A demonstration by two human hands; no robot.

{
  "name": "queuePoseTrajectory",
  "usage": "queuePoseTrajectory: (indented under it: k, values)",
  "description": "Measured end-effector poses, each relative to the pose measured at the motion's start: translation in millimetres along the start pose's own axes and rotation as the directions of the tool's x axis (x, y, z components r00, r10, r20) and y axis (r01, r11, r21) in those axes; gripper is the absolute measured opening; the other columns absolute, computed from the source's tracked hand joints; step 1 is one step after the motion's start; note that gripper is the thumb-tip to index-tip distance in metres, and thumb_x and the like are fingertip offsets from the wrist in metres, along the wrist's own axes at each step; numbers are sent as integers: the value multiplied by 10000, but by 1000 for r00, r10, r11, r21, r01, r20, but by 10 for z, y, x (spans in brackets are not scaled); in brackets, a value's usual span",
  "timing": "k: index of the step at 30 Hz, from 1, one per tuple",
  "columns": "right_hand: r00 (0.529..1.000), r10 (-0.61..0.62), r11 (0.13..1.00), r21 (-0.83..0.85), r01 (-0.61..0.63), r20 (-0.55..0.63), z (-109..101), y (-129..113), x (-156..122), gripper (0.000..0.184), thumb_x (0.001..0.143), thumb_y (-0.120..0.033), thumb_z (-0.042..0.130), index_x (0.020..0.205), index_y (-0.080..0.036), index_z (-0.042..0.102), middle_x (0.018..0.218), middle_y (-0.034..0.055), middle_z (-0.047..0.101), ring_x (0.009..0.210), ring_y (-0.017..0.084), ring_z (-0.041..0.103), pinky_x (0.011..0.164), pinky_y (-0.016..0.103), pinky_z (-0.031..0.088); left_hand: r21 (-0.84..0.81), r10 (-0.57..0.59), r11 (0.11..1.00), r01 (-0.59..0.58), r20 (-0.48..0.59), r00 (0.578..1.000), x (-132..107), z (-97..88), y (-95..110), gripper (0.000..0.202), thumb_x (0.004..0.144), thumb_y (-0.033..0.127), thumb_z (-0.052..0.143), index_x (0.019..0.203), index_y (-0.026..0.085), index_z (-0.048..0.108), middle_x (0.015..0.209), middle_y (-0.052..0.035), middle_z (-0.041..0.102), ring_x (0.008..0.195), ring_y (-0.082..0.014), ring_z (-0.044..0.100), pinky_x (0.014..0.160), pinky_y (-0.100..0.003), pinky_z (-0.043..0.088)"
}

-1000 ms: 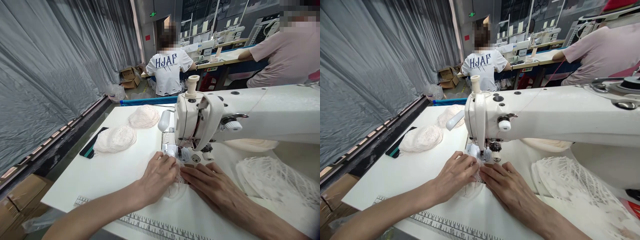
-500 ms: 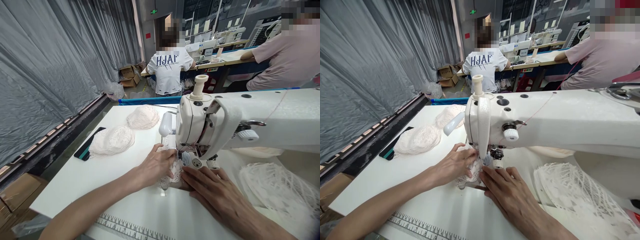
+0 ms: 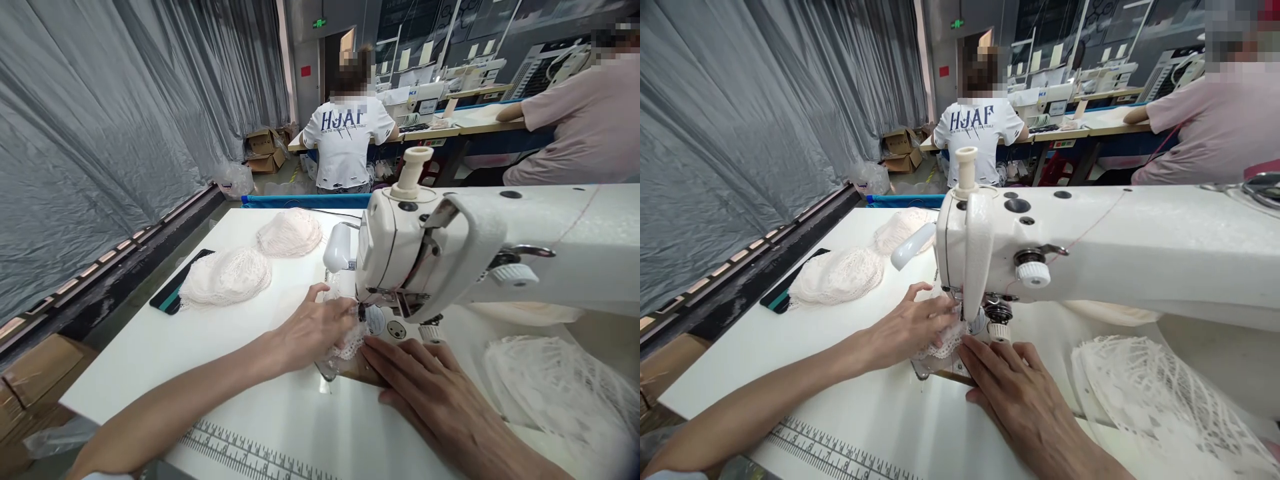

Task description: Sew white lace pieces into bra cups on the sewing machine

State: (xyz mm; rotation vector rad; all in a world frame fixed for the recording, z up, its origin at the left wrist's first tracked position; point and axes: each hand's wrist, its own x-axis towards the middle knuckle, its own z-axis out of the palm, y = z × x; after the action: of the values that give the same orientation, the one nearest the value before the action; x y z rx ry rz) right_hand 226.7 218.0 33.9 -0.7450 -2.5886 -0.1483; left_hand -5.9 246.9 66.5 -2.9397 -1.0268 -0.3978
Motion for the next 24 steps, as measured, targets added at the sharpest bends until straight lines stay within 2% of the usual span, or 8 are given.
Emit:
queuePoseTrajectory:
  k: [2, 5, 7, 15, 24]
  values:
    - [1000, -11, 1000, 11, 11, 2, -27, -10, 10, 313, 957, -208, 401, 1229, -119, 528, 1186, 104, 638, 947, 234, 538, 702, 362, 383, 61, 56, 997, -53, -41, 998, -49, 0, 72, 201, 899, 67, 454, 1039, 162, 564, 1149, -58, 616, 965, -123, 591, 1007, -381, 284]
    - [1000, -16, 1000, 13, 16, -13, -63, -25, 22, 297, 970, -210, 379, 1198, -124, 548, 1175, 99, 646, 933, 225, 542, 716, 367, 380, 128, 104, 987, -98, -42, 994, -83, -4, 153, 220, 896, 23, 424, 895, 154, 601, 942, -8, 663, 805, -91, 600, 894, -305, 373]
    - [999, -17, 1000, 8, 18, -32, -77, -33, 28, 293, 970, -197, 373, 1190, -134, 557, 1168, 98, 650, 915, 225, 550, 714, 373, 378, 168, 110, 981, -100, -54, 992, -85, -3, 179, 220, 873, 7, 450, 860, 158, 610, 875, -4, 656, 767, -97, 595, 865, -303, 393]
    - [997, 9, 1000, 16, -7, -80, -71, -53, 38, 278, 973, -214, 379, 1143, -160, 593, 1139, 77, 670, 913, 213, 555, 707, 371, 375, 197, 120, 975, -103, -78, 990, -82, 9, 199, 222, 854, -5, 462, 762, 140, 603, 823, -8, 640, 705, -89, 579, 860, -300, 411]
    - [995, -1, 1000, 22, 4, -100, -56, -35, 38, 274, 971, -210, 389, 1152, -148, 586, 1136, 71, 677, 876, 195, 561, 710, 361, 371, 171, 97, 982, -78, -106, 990, -82, 19, 195, 215, 864, 6, 457, 780, 134, 608, 828, 11, 650, 707, -78, 581, 866, -293, 405]
